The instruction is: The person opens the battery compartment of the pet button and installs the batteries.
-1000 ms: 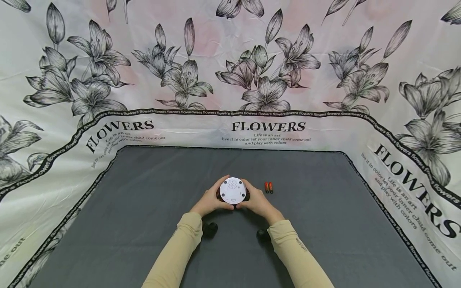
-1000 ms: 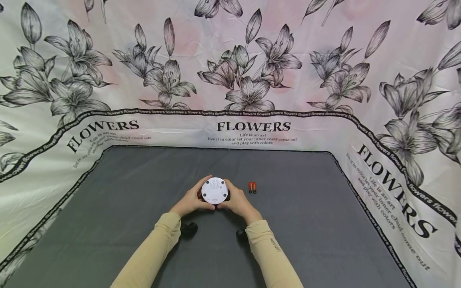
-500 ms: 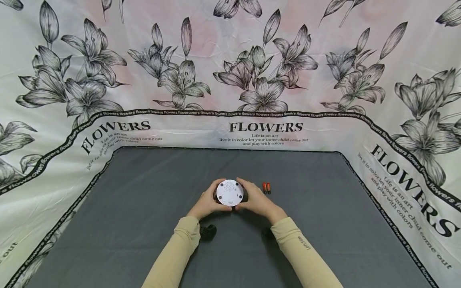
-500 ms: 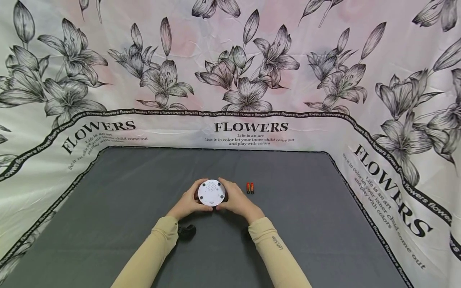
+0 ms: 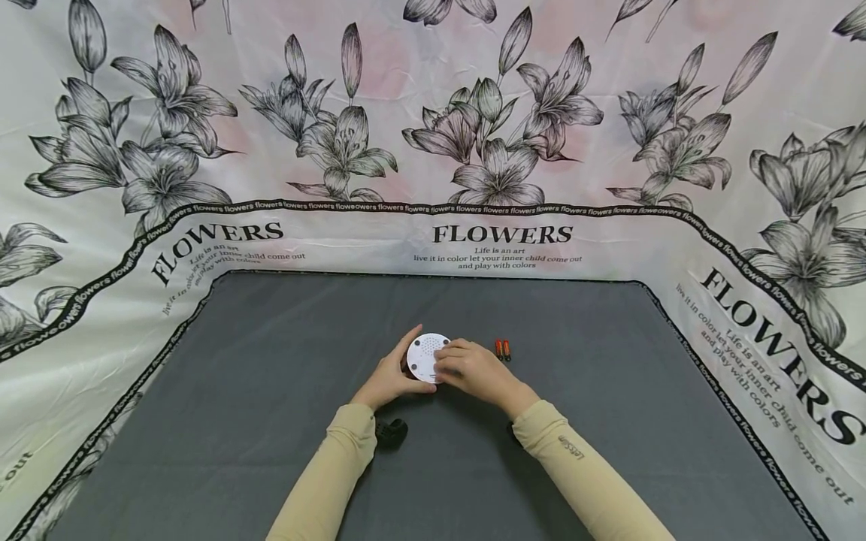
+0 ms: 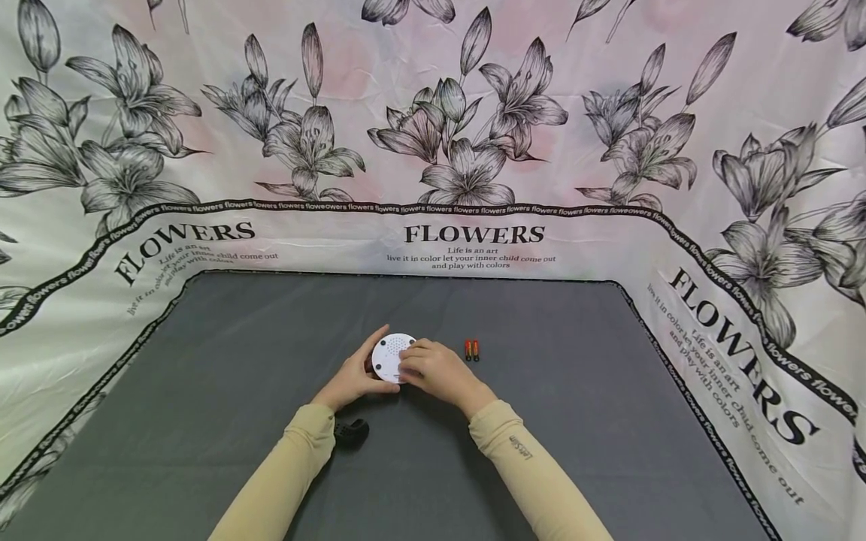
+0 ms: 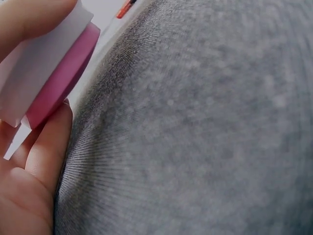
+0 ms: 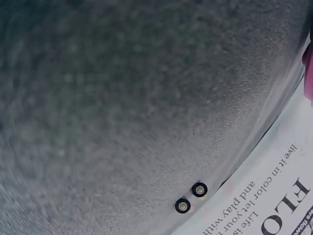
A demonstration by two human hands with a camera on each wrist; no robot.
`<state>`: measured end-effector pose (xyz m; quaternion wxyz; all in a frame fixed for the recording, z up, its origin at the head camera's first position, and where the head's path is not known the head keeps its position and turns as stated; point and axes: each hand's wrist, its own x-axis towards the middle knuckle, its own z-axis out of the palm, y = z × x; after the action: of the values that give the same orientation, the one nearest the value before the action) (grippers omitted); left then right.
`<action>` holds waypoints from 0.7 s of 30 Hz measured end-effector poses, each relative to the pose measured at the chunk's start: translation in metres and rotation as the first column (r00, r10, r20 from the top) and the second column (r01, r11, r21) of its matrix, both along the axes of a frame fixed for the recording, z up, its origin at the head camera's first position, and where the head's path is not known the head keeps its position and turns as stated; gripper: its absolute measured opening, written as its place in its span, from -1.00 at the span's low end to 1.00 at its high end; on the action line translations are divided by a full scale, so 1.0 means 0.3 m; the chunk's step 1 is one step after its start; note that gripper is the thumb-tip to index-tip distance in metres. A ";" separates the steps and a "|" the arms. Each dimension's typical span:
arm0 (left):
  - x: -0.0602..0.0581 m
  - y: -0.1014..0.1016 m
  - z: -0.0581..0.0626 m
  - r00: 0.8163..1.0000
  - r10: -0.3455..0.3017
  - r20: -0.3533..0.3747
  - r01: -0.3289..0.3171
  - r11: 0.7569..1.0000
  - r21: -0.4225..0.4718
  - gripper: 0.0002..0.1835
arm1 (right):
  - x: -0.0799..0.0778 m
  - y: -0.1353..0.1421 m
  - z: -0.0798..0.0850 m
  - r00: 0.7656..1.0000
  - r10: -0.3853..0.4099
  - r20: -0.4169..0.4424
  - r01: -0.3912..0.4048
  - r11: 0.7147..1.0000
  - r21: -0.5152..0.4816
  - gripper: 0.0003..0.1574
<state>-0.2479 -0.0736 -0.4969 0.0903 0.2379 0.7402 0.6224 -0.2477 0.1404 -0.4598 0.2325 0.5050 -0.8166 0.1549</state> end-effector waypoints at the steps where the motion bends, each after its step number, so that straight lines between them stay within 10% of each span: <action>1: -0.004 0.001 -0.007 1.000 -0.001 0.003 0.001 1.000 -0.001 0.11 | 0.001 -0.002 -0.001 1.000 0.000 -0.006 0.000 1.000 -0.006 -0.76; 21: 0.023 -0.001 0.061 0.999 -0.040 -0.009 0.039 0.998 -0.039 0.02 | -0.009 -0.029 -0.009 0.975 0.039 -0.218 -0.010 0.991 0.134 -0.85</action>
<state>-0.2409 -0.0738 -0.4786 0.1036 0.2536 0.7478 0.6047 -0.2504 0.1318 -0.4624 0.2854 0.5435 -0.7880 0.0466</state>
